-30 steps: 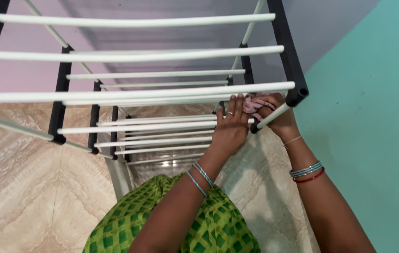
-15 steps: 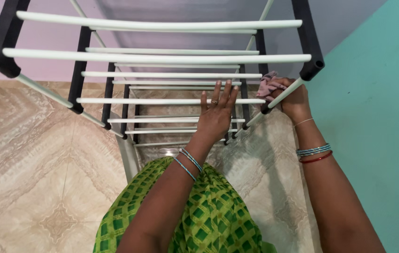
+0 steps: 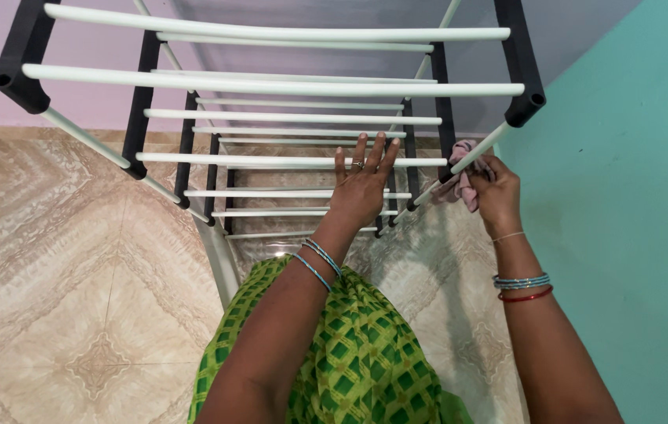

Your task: The person wipes down an office chair and a white multi-tiered drying rack using a pink cloth by hand, handling the bars and frame components one at a time.

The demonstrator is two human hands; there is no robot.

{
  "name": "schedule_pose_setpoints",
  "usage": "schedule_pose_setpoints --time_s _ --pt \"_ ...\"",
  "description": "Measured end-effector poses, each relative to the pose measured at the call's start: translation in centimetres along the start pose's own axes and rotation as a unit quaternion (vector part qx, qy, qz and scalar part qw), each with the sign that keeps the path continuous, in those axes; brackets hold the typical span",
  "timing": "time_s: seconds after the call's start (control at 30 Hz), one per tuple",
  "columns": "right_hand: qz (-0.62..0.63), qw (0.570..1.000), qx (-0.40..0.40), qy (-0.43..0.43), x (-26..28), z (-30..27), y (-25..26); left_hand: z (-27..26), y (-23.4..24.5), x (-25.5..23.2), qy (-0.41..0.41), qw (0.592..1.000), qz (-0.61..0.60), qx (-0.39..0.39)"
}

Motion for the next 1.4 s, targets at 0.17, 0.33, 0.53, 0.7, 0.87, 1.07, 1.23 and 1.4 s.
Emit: schedule_pose_setpoints --time_s 0.17,0.33,0.53,0.7,0.87,1.07,1.23,1.4 --pt "0.137 0.989 0.007 -0.057 -4.5 -2.4 -3.2 -0.1 -0.2 0.0 -0.003 1.000 0.000 -0.011" --pt "0.025 0.994 0.034 -0.102 -11.8 -4.6 -7.8 -0.7 0.2 -0.3 -0.033 0.996 0.000 -0.082" --pt "0.151 0.988 0.000 -0.043 -9.0 -3.6 -7.7 -0.7 0.4 -0.1 -0.034 0.997 -0.007 -0.067" --pt "0.121 0.991 -0.024 -0.052 -5.6 -4.0 -5.6 -0.8 0.2 -0.1 -0.028 0.998 0.003 -0.057" --pt "0.126 0.991 -0.042 -0.005 -8.3 -3.1 -6.7 -0.5 0.1 0.0 -0.023 0.999 0.003 -0.046" --pt "0.085 0.993 0.018 -0.075 -16.3 -2.9 -9.4 -0.6 0.3 0.0 -0.021 0.999 -0.015 -0.033" --pt "0.042 0.995 0.042 -0.083 -17.8 -2.0 -9.4 -1.0 1.0 -0.3 -0.038 0.996 0.003 -0.080" --pt "0.160 0.978 0.087 -0.102 -10.8 -2.1 -7.8 -1.2 1.0 -0.3 -0.041 0.996 0.007 -0.073"
Point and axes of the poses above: each hand's wrist, its own z-axis towards the middle knuckle, its own y-axis out of the back of the hand, x = y × z, the point moved 10 cm from there along z, towards the middle knuckle, and after that the axes turned 7 degrees about -z, right-handed, at the moved point
